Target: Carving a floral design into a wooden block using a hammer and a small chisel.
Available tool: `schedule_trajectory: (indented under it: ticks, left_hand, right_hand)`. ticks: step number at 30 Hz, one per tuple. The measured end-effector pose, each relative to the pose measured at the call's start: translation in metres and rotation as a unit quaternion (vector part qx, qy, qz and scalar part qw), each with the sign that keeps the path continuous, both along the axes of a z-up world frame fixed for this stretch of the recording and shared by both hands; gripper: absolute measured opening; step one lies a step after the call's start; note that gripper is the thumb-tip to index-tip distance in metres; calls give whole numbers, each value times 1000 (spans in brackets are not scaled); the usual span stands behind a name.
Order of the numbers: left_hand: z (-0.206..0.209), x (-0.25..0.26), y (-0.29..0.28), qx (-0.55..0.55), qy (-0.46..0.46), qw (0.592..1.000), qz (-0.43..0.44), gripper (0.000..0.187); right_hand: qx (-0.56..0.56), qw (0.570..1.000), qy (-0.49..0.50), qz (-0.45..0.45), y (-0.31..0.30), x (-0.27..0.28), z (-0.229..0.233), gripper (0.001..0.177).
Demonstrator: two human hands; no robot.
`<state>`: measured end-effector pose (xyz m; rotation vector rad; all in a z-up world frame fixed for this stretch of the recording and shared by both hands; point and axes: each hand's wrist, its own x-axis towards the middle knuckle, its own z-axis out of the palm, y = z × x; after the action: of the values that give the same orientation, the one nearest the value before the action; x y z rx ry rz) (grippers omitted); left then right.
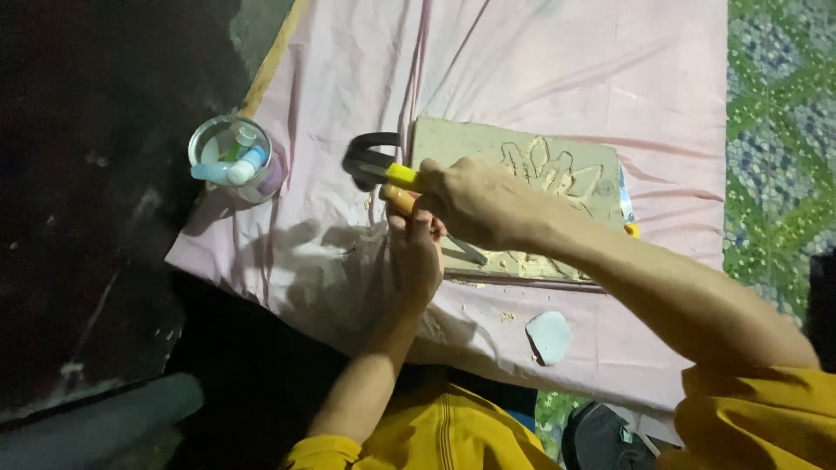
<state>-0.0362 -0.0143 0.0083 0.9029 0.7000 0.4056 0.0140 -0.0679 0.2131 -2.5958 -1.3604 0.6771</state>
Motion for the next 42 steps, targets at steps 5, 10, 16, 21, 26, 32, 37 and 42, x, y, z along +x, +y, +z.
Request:
schedule_trajectory:
  ticks: [5,10,16,21,26,32,37,42]
  left_hand:
    - [-6,-11,-7,299,65,950,-64,27]
    - [28,3,-12,-93,-71,991,65,30]
    - [53,1,-4,-67,-238,968,37,19]
    - [47,0,-9,-26,-263,964,-17,17]
    - [49,0,-7,109,-269,952,-92,16]
    - [43,6,-16,99,-288,947,-104,19]
    - [40,10,-25,147,-307,934,-109,19]
    - [42,8,-25,162,-306,931,-117,19]
  right_hand:
    - [82,996,26,-14,2,-5,-6,16]
    - [55,997,28,-37,-15,0,-11,15]
    - [217,971,17,-97,-57,-16,0,10]
    - [247,960,21,-128,-90,-8,-19,11]
    - [262,952,42,-150,-103,-2,-21,12]
    - [294,946,43,-132,-98,-8,-6,12]
    - [308,943,32,-121,-90,-14,1,10]
    - [328,938,-2,-107,-86,-14,8,9]
